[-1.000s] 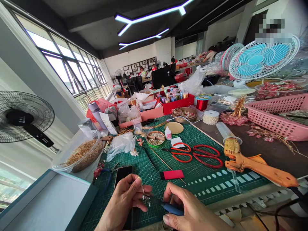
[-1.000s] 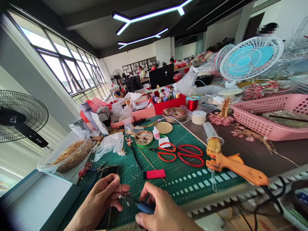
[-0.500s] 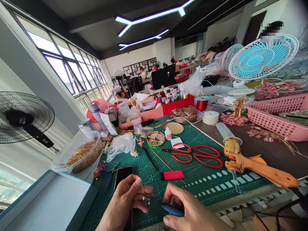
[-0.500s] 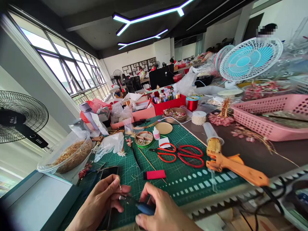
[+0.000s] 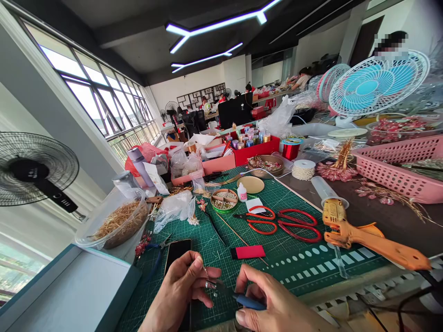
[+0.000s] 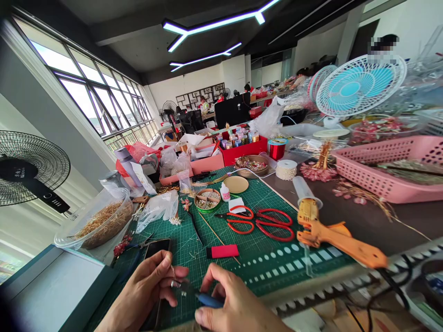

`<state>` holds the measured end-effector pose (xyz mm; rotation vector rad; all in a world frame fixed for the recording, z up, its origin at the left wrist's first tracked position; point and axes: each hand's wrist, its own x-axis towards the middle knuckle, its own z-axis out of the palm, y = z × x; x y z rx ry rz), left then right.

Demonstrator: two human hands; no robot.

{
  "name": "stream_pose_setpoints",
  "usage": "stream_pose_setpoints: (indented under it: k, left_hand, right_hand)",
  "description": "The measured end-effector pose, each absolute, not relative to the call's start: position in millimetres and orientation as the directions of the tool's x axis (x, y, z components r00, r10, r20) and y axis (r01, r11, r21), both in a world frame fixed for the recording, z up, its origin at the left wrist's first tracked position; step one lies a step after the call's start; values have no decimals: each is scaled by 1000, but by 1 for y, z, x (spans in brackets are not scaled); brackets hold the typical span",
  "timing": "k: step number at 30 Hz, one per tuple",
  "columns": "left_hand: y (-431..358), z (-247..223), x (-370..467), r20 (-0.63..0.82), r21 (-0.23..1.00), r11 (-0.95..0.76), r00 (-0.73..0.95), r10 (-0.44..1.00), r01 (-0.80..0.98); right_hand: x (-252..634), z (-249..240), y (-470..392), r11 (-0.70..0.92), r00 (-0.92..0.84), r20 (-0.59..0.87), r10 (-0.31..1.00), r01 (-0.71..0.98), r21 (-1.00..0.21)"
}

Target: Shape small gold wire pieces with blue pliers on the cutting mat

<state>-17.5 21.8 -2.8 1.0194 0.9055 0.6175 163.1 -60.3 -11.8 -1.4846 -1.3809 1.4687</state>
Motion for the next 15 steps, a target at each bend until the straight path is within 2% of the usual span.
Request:
stream_pose_setpoints:
  k: [15]
  left_hand:
    - [20, -4, -21, -343, 907, 418, 484, 805, -52]
  right_hand:
    - [160, -19, -60, -241, -126, -272, 954, 214, -946]
